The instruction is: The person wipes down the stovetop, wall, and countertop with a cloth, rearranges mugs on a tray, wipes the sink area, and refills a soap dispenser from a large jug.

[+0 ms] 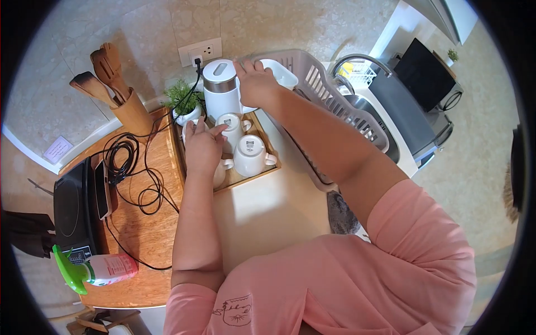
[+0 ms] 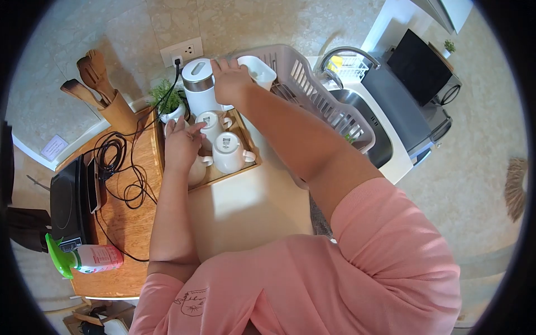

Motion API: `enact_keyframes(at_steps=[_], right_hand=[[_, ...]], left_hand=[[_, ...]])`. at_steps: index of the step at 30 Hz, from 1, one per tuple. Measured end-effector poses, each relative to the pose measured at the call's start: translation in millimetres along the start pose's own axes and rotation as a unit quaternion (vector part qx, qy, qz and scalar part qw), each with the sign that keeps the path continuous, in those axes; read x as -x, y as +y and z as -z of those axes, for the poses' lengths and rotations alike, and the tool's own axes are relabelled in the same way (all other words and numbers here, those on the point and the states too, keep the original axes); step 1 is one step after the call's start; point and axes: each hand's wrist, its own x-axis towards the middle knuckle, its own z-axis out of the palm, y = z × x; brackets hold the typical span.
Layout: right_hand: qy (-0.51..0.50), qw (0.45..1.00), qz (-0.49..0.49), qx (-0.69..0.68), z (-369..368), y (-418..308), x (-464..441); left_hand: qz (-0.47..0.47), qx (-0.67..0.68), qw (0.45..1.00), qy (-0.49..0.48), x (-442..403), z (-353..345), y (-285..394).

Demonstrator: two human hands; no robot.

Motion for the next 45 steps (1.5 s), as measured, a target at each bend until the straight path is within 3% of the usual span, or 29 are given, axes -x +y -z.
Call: enact_keyframes(at_steps=[1,3,4,6,7,11,14,23,28,30,32,39,45], right_hand=[[0.000,1.000,-0.001,-0.004,1.3,-6.4,5.9],[0.211,0.975,0.054,-0.053,2.3,-17.4,24.0],[0.209,0.975,0.053,-0.055,4.9,-18.9,29.7],[-0.026,0.960,0.146,-0.238,4.8,-19.7,37.0],[-0.115,0.957,0.126,-0.233,-8.3,-23.0,40.2],[-0.232,0.931,0.149,-0.240,-39.2,-15.6,41.5],[-0.261,0.943,0.077,-0.190,-20.4,-25.6,46.1],[-0.178,0.957,-0.106,-0.202,-8.3,-59.8,57.7],[-0.188,0.955,-0.102,-0.207,-10.5,-53.8,60.6],[-0.195,0.952,-0.087,-0.222,-16.5,-43.6,65.2],[-0.077,0.960,-0.083,-0.255,-31.3,-35.5,77.6],[-0.126,0.946,-0.013,-0.298,-36.2,-32.9,74.0],[-0.136,0.946,-0.065,-0.288,-36.1,-35.1,76.5]], left_hand=[[0.000,-0.004,1.000,-0.001,-1.7,0.2,-3.0],[-0.001,0.150,0.987,0.054,-4.7,-1.1,-8.5],[0.000,0.149,0.988,0.052,-5.8,-0.4,-12.9],[0.001,0.079,0.992,0.095,-8.6,6.0,-22.6],[0.007,0.024,0.998,0.055,-9.9,11.3,-27.4],[0.106,0.047,0.990,-0.075,-18.2,11.7,-39.4],[0.109,0.034,0.992,-0.060,-18.0,10.0,-36.7],[0.116,0.072,0.989,-0.058,-22.9,16.3,-36.2],[0.104,0.100,0.988,-0.056,-13.3,10.9,-44.7],[0.102,0.111,0.989,0.007,-7.0,5.0,-51.8],[0.061,0.113,0.991,0.036,-2.0,4.8,-59.1],[0.074,0.131,0.988,0.027,2.1,-3.0,-43.0],[0.098,0.115,0.988,0.017,2.4,-9.3,-48.9]])
